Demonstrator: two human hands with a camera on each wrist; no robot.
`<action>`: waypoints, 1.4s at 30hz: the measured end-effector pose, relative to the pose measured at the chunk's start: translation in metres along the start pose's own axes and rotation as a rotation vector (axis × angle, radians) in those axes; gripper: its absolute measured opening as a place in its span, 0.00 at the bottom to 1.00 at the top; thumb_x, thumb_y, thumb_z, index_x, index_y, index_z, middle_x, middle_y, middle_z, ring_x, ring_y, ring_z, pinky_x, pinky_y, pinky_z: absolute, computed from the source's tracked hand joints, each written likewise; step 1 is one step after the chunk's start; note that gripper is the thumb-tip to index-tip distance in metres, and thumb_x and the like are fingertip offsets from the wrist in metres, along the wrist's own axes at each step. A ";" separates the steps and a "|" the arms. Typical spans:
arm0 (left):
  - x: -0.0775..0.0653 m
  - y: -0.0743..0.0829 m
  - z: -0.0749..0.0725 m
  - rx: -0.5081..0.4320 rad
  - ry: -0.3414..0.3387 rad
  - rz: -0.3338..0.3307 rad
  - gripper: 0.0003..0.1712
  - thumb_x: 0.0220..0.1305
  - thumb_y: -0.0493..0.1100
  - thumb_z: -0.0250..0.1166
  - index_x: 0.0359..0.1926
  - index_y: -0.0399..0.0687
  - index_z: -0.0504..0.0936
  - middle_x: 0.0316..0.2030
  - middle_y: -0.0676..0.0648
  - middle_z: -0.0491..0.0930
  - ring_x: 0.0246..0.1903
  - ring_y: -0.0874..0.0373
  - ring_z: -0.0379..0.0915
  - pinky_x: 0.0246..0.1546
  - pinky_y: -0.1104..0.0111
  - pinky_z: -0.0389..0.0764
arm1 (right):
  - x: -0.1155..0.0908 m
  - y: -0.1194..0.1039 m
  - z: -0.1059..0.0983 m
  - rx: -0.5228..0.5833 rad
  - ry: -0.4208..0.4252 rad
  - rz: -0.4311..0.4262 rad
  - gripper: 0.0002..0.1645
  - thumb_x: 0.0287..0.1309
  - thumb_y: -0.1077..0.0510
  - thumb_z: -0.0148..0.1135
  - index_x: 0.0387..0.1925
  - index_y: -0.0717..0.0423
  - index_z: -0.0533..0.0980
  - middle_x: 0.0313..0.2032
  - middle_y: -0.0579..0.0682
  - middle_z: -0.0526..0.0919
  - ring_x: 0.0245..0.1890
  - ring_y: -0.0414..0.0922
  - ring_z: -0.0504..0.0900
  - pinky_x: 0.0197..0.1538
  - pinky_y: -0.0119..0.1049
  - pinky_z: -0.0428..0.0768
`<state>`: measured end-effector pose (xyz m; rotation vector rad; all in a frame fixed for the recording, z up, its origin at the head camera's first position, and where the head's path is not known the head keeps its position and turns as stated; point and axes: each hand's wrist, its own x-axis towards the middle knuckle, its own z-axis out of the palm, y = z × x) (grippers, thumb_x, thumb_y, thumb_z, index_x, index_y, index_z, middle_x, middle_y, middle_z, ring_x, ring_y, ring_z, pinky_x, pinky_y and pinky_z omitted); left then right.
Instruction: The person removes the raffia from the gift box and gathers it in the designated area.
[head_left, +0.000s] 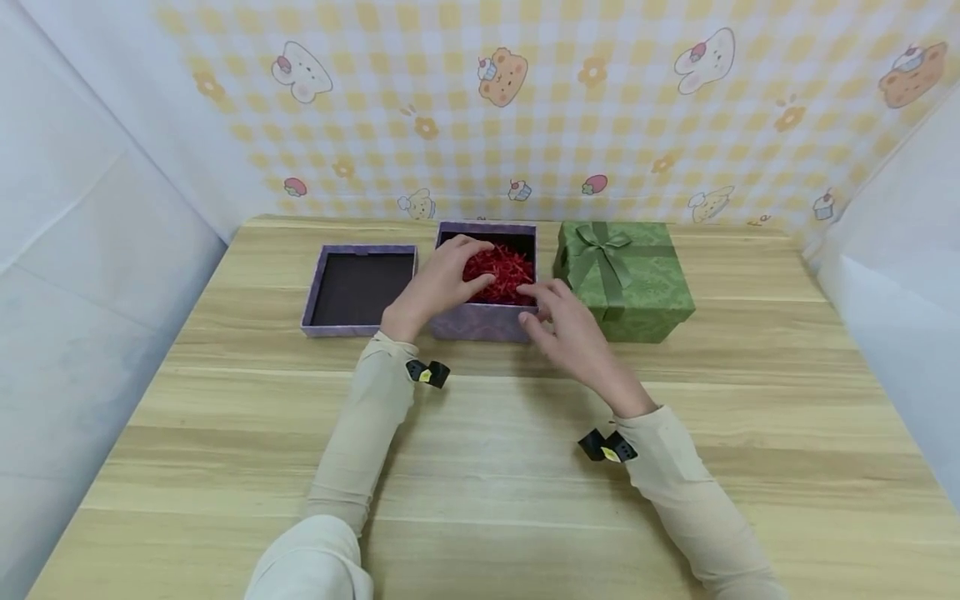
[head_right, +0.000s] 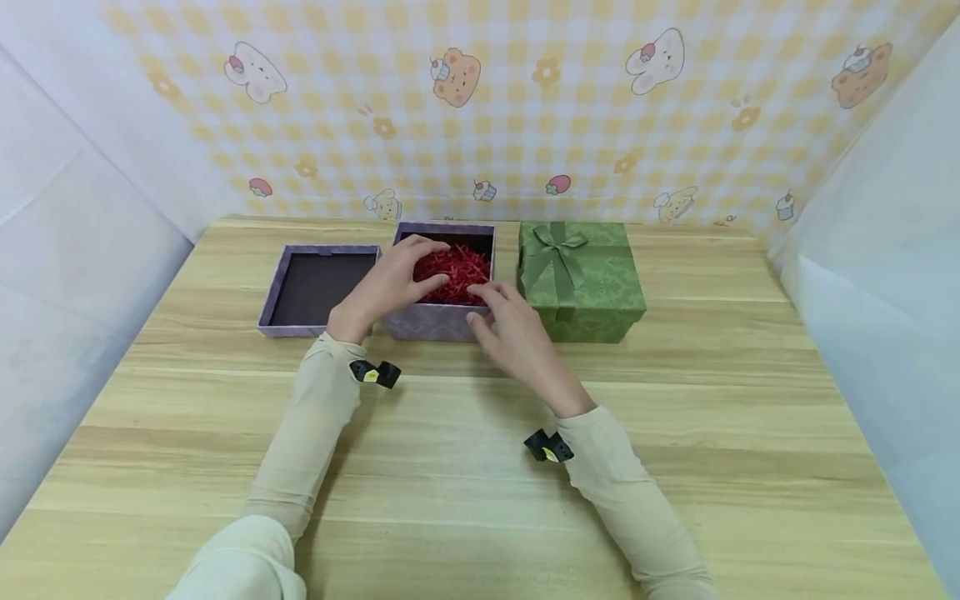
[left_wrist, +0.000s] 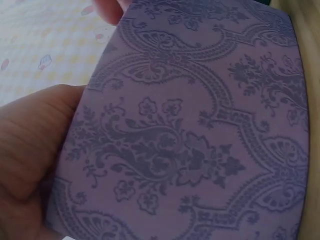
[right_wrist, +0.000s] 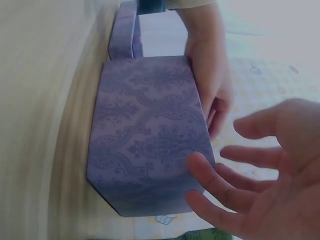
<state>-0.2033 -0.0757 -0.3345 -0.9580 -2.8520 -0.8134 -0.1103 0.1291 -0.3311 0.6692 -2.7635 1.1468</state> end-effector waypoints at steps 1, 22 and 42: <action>0.000 0.000 0.001 0.001 0.005 0.001 0.27 0.62 0.46 0.63 0.60 0.39 0.72 0.53 0.39 0.71 0.52 0.47 0.67 0.53 0.58 0.68 | 0.000 0.000 -0.001 0.002 0.036 0.006 0.23 0.65 0.57 0.54 0.59 0.62 0.70 0.51 0.59 0.70 0.37 0.48 0.79 0.35 0.43 0.77; 0.000 0.000 0.004 0.067 -0.018 -0.062 0.32 0.61 0.54 0.63 0.63 0.46 0.69 0.56 0.44 0.72 0.54 0.52 0.69 0.53 0.59 0.69 | 0.004 0.010 0.010 -0.080 -0.041 0.147 0.39 0.69 0.48 0.45 0.71 0.62 0.45 0.40 0.62 0.79 0.41 0.55 0.79 0.46 0.50 0.74; 0.001 -0.001 0.003 0.086 -0.039 -0.062 0.31 0.61 0.54 0.63 0.61 0.47 0.71 0.55 0.45 0.74 0.53 0.50 0.69 0.53 0.59 0.69 | 0.006 0.018 0.032 0.300 -0.071 0.350 0.38 0.70 0.42 0.36 0.68 0.24 0.25 0.25 0.62 0.79 0.22 0.49 0.83 0.17 0.41 0.78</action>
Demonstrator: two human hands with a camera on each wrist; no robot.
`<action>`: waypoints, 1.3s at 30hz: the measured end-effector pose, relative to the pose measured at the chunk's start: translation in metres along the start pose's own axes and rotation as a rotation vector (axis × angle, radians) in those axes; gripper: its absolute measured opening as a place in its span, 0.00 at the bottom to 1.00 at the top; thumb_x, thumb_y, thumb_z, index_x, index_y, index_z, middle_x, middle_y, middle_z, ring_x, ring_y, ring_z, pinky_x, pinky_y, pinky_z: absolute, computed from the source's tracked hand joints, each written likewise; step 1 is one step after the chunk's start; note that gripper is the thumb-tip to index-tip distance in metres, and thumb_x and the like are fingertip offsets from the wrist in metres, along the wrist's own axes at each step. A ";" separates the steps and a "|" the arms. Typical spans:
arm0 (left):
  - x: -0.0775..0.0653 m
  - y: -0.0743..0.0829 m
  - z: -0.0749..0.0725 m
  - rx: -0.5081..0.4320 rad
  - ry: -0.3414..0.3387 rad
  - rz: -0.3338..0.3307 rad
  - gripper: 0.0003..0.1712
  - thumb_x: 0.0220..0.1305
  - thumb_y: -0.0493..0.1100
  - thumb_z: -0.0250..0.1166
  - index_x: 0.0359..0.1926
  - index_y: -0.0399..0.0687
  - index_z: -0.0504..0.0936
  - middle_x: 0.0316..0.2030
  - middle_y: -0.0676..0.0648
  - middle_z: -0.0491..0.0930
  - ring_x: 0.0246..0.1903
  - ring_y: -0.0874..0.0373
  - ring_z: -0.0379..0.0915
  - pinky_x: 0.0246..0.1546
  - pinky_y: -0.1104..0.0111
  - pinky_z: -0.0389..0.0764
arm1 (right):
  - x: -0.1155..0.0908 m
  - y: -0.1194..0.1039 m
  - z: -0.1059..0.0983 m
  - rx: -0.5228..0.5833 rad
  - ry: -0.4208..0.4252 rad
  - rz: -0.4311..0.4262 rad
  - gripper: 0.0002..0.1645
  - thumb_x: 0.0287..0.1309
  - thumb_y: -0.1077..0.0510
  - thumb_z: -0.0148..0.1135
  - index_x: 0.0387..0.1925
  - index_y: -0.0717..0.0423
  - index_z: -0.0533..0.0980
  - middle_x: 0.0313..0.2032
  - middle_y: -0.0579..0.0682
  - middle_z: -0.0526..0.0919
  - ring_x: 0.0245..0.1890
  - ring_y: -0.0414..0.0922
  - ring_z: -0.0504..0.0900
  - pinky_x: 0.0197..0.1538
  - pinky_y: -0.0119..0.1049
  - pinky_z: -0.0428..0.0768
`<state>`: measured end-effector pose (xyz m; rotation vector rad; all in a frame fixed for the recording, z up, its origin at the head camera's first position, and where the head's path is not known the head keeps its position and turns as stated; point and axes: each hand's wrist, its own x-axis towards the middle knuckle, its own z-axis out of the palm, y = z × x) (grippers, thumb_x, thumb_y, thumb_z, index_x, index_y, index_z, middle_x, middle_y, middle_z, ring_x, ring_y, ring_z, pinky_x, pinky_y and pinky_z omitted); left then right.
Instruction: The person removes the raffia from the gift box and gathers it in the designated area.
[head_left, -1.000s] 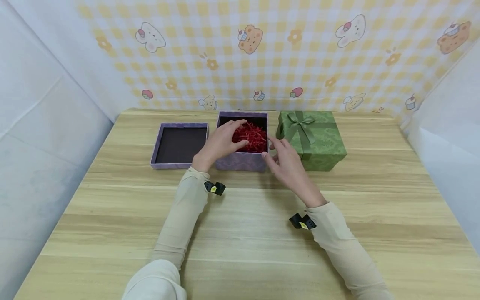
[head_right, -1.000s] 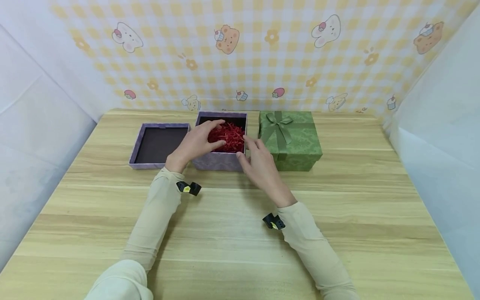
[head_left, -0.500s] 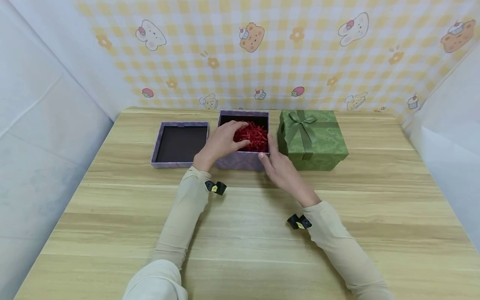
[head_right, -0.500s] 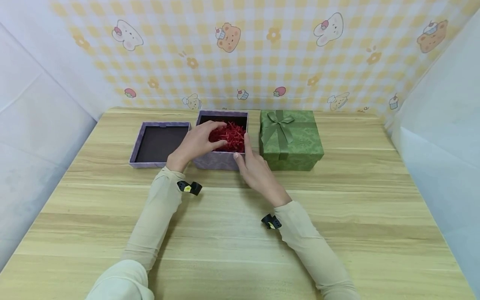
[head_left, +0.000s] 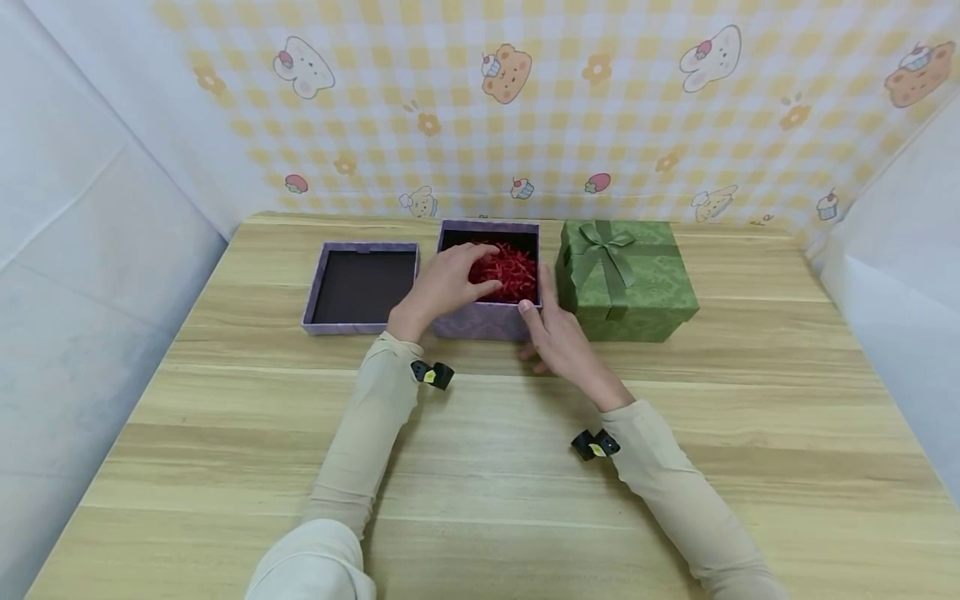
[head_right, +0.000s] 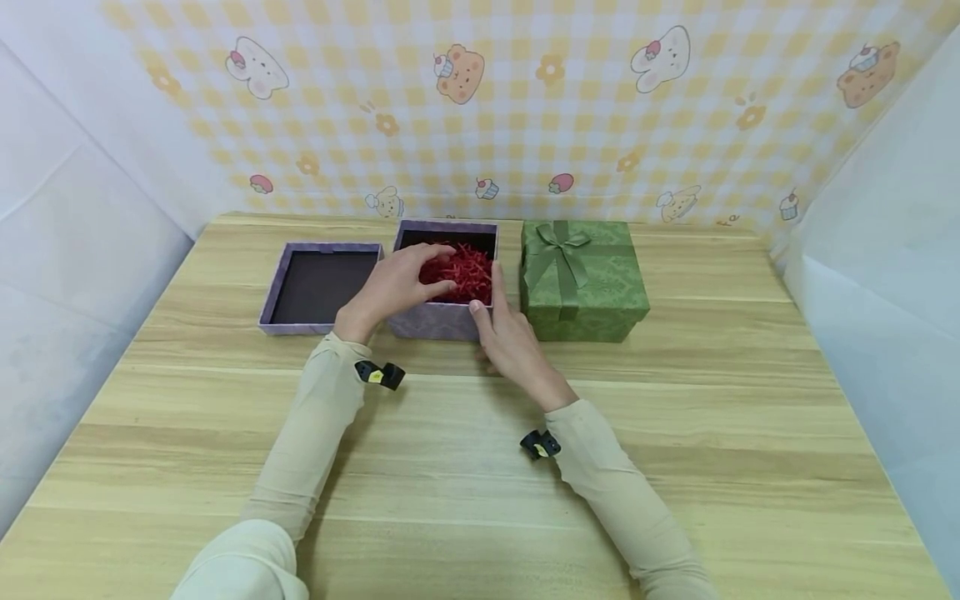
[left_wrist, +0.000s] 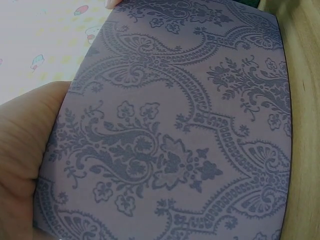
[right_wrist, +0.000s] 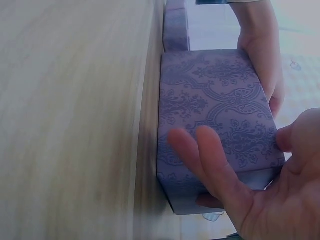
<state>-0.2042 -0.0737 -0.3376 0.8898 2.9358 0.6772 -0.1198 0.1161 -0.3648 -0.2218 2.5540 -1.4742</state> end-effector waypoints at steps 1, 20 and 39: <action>0.000 0.000 0.000 0.000 -0.002 -0.002 0.31 0.60 0.54 0.63 0.61 0.47 0.71 0.55 0.45 0.74 0.53 0.50 0.70 0.53 0.59 0.69 | 0.000 0.000 0.000 0.005 -0.002 0.004 0.38 0.70 0.42 0.36 0.68 0.24 0.25 0.25 0.62 0.79 0.22 0.49 0.83 0.17 0.41 0.78; 0.011 0.008 0.000 0.010 -0.143 -0.095 0.47 0.53 0.58 0.68 0.70 0.50 0.58 0.62 0.40 0.63 0.59 0.45 0.62 0.55 0.53 0.67 | 0.004 0.007 -0.002 -0.195 0.025 -0.094 0.39 0.67 0.35 0.29 0.72 0.38 0.28 0.21 0.55 0.81 0.15 0.45 0.79 0.21 0.39 0.75; 0.032 0.000 0.013 -0.075 -0.413 0.033 0.43 0.60 0.48 0.64 0.72 0.49 0.54 0.67 0.40 0.58 0.65 0.45 0.51 0.62 0.55 0.57 | 0.004 0.010 -0.002 -0.279 0.073 -0.153 0.39 0.69 0.38 0.31 0.73 0.42 0.31 0.19 0.51 0.81 0.21 0.42 0.80 0.45 0.50 0.74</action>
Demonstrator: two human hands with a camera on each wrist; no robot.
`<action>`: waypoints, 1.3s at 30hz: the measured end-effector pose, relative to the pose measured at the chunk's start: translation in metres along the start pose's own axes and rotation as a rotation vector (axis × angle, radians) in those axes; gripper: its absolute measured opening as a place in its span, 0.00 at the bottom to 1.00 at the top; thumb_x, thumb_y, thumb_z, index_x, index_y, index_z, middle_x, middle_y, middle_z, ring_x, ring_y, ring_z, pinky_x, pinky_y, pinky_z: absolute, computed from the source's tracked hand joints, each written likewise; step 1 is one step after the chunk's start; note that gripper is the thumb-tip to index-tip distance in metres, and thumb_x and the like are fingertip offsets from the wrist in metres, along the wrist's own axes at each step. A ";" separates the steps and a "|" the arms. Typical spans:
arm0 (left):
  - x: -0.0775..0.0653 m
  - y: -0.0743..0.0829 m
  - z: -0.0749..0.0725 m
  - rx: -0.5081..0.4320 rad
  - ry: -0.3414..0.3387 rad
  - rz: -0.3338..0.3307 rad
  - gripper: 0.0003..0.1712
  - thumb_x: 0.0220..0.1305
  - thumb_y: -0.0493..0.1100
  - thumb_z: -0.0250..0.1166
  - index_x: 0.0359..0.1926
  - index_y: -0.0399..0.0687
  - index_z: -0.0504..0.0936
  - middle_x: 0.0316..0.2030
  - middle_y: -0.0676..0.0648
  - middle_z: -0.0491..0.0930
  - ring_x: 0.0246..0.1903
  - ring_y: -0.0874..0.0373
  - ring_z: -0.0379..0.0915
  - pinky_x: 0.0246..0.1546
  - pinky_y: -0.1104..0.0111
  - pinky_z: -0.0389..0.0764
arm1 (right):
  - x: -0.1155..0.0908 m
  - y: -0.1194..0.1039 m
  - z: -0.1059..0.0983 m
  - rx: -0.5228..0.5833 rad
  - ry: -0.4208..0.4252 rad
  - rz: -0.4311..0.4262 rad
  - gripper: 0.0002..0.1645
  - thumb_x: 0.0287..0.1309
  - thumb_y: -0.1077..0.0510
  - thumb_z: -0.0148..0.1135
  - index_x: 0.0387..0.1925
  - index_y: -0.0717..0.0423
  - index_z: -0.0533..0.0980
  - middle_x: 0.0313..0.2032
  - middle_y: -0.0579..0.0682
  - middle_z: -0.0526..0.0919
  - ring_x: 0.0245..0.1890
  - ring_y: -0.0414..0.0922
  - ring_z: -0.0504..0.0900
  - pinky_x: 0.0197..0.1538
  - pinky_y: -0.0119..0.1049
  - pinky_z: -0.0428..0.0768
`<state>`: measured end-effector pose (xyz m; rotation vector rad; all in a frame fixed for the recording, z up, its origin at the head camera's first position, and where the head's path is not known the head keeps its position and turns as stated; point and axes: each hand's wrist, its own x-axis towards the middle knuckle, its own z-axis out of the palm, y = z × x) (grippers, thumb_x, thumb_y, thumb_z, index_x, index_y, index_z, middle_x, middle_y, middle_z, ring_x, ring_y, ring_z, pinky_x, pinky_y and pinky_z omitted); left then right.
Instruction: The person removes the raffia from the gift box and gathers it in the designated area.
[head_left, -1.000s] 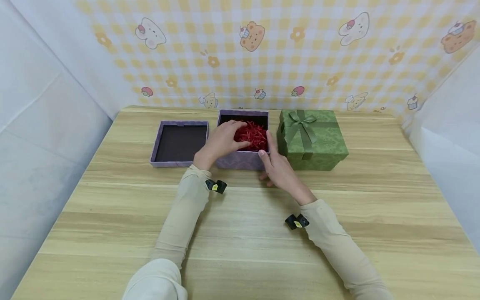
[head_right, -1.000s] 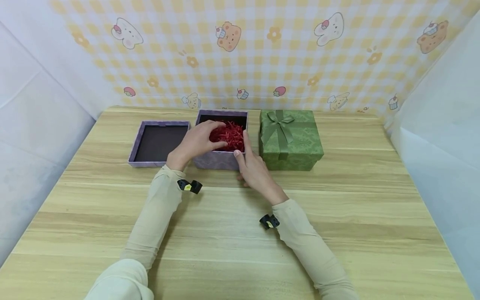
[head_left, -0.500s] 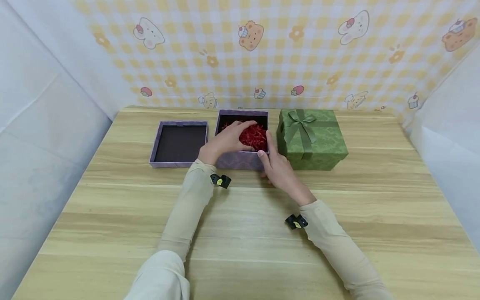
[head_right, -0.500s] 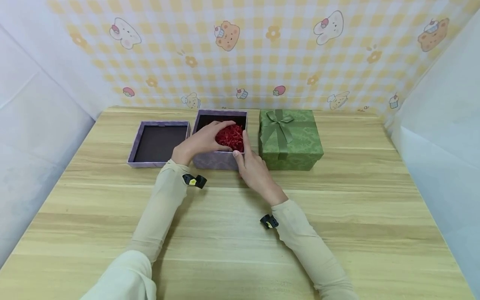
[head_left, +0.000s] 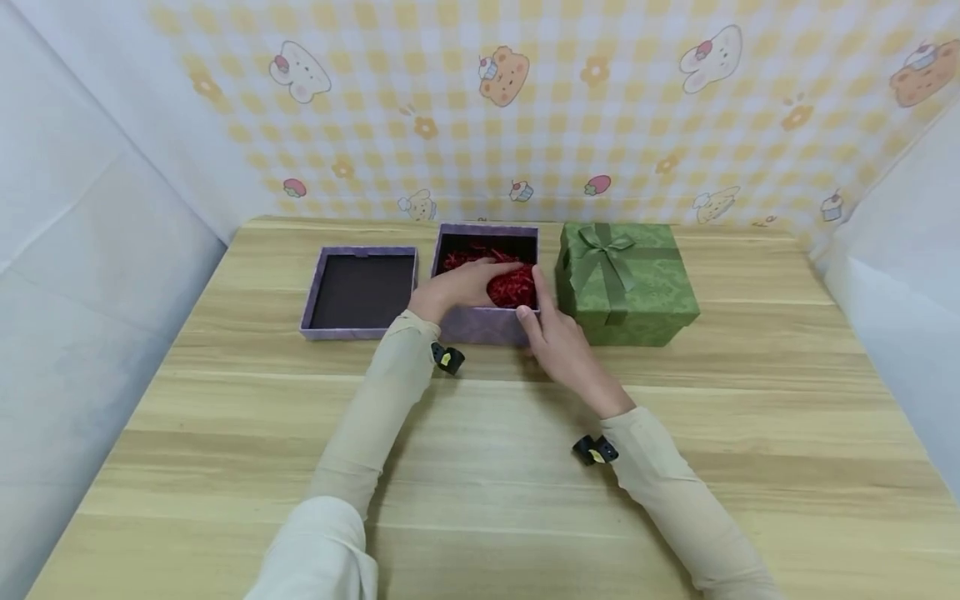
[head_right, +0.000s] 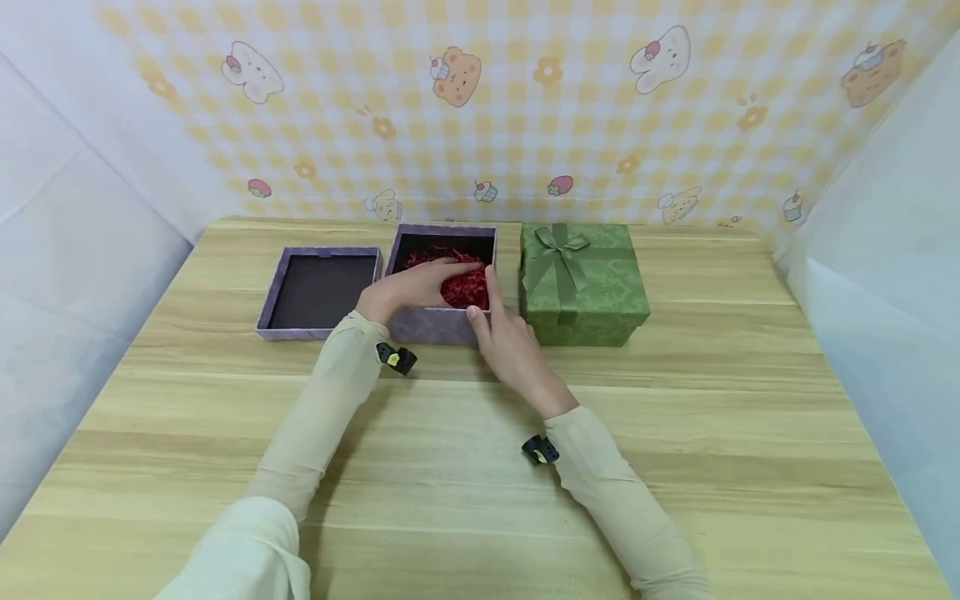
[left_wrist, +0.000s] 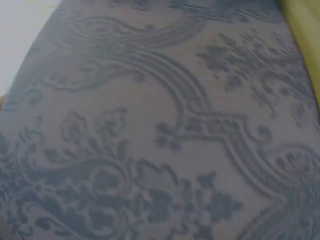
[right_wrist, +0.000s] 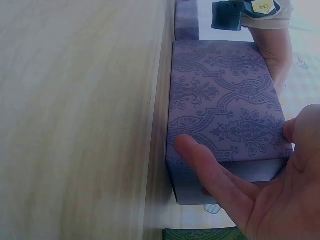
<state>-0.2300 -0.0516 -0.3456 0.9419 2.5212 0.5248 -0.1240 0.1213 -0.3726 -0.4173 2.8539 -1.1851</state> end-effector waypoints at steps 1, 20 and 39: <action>0.001 0.001 -0.001 0.008 -0.021 -0.014 0.42 0.61 0.47 0.64 0.72 0.49 0.54 0.67 0.40 0.57 0.66 0.45 0.51 0.63 0.55 0.56 | 0.000 0.000 0.000 -0.003 0.004 0.000 0.39 0.69 0.38 0.31 0.73 0.42 0.31 0.18 0.51 0.81 0.21 0.42 0.80 0.45 0.50 0.74; 0.010 0.005 0.003 0.078 -0.123 -0.246 0.39 0.62 0.47 0.63 0.71 0.51 0.57 0.70 0.40 0.48 0.69 0.44 0.40 0.65 0.51 0.49 | -0.001 0.000 -0.004 0.057 -0.034 0.044 0.39 0.68 0.36 0.31 0.72 0.38 0.31 0.19 0.52 0.81 0.17 0.45 0.80 0.40 0.48 0.75; -0.001 0.007 0.001 0.047 0.014 -0.287 0.33 0.58 0.36 0.64 0.65 0.43 0.65 0.59 0.41 0.68 0.59 0.47 0.61 0.57 0.57 0.66 | -0.001 -0.002 -0.002 0.073 -0.039 0.035 0.39 0.68 0.36 0.31 0.72 0.38 0.30 0.20 0.53 0.82 0.15 0.45 0.79 0.35 0.45 0.76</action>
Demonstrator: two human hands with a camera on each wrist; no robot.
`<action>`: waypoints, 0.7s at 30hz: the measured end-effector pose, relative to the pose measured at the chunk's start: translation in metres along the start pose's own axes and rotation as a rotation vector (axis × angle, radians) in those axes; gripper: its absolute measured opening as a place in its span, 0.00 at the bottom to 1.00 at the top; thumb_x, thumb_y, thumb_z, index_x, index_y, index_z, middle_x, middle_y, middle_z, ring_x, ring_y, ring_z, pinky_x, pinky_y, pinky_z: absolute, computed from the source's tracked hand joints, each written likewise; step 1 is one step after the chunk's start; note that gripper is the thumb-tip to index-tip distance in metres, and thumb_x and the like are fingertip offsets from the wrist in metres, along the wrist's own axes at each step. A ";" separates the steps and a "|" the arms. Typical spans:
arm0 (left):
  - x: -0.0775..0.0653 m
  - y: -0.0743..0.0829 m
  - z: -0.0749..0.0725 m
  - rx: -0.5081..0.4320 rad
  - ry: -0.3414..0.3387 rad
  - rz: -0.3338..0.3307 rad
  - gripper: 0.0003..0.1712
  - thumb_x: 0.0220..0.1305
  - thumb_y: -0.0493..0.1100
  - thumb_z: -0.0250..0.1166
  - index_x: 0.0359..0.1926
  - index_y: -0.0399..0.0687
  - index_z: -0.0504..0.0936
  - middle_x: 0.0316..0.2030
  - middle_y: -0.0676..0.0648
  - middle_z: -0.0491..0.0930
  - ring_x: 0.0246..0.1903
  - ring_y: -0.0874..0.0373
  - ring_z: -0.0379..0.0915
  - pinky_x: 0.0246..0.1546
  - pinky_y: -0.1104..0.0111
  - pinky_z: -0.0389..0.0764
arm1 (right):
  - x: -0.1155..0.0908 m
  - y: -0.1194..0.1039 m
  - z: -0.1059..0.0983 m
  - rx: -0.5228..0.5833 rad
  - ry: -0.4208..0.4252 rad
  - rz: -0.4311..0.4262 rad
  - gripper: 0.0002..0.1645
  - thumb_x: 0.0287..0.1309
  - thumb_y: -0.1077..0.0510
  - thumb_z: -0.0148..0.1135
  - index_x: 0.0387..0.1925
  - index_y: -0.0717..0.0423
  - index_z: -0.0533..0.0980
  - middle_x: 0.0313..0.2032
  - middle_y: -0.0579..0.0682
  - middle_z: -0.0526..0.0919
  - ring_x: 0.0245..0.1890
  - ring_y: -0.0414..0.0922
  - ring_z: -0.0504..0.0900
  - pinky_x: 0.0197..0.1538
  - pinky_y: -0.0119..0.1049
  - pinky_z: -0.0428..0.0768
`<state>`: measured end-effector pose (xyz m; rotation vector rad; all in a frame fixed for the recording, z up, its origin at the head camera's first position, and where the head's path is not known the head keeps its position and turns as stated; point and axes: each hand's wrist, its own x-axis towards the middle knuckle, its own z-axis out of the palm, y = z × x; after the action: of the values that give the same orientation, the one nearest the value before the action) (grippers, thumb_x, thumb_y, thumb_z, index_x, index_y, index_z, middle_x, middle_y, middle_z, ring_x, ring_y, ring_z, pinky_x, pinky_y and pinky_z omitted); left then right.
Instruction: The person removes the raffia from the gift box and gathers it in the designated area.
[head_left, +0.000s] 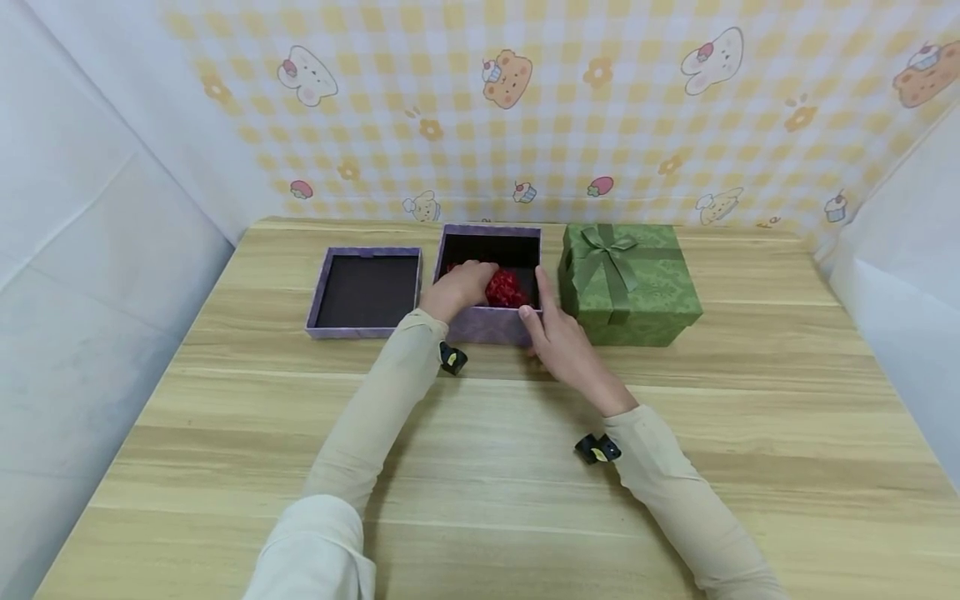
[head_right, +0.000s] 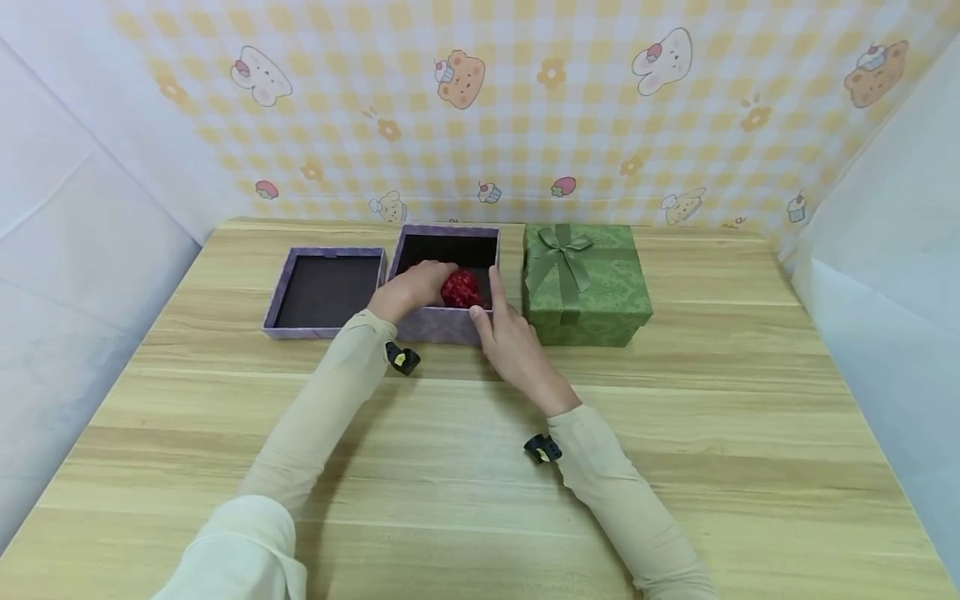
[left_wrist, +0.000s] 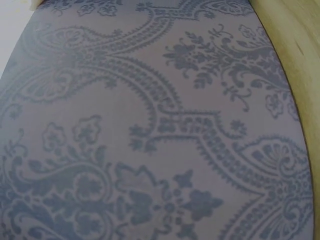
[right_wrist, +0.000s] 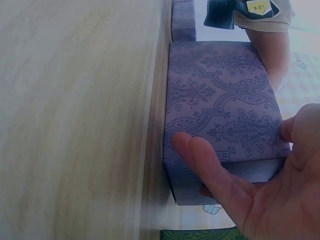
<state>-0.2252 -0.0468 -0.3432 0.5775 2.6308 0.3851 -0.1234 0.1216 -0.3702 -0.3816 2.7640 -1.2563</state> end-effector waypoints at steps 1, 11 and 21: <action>0.000 0.000 0.000 -0.002 0.006 0.005 0.32 0.58 0.35 0.64 0.64 0.43 0.66 0.58 0.40 0.69 0.59 0.47 0.62 0.55 0.57 0.67 | 0.000 0.000 0.000 0.001 0.000 0.000 0.39 0.68 0.36 0.31 0.72 0.38 0.30 0.20 0.53 0.82 0.15 0.45 0.79 0.34 0.45 0.76; -0.002 0.002 0.000 0.004 0.049 0.049 0.30 0.56 0.36 0.67 0.60 0.41 0.69 0.53 0.41 0.73 0.55 0.46 0.67 0.54 0.57 0.69 | -0.001 -0.001 0.001 -0.005 0.000 -0.002 0.39 0.70 0.39 0.32 0.72 0.39 0.29 0.20 0.53 0.81 0.14 0.45 0.78 0.37 0.47 0.75; -0.005 0.005 0.002 0.046 0.117 0.039 0.34 0.56 0.37 0.66 0.64 0.43 0.66 0.56 0.39 0.71 0.56 0.46 0.66 0.51 0.54 0.71 | 0.000 -0.001 -0.001 -0.020 -0.004 -0.009 0.39 0.70 0.40 0.33 0.72 0.40 0.29 0.20 0.53 0.82 0.18 0.46 0.80 0.38 0.48 0.75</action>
<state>-0.2184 -0.0444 -0.3420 0.6396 2.7506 0.3815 -0.1228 0.1216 -0.3689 -0.3980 2.7765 -1.2297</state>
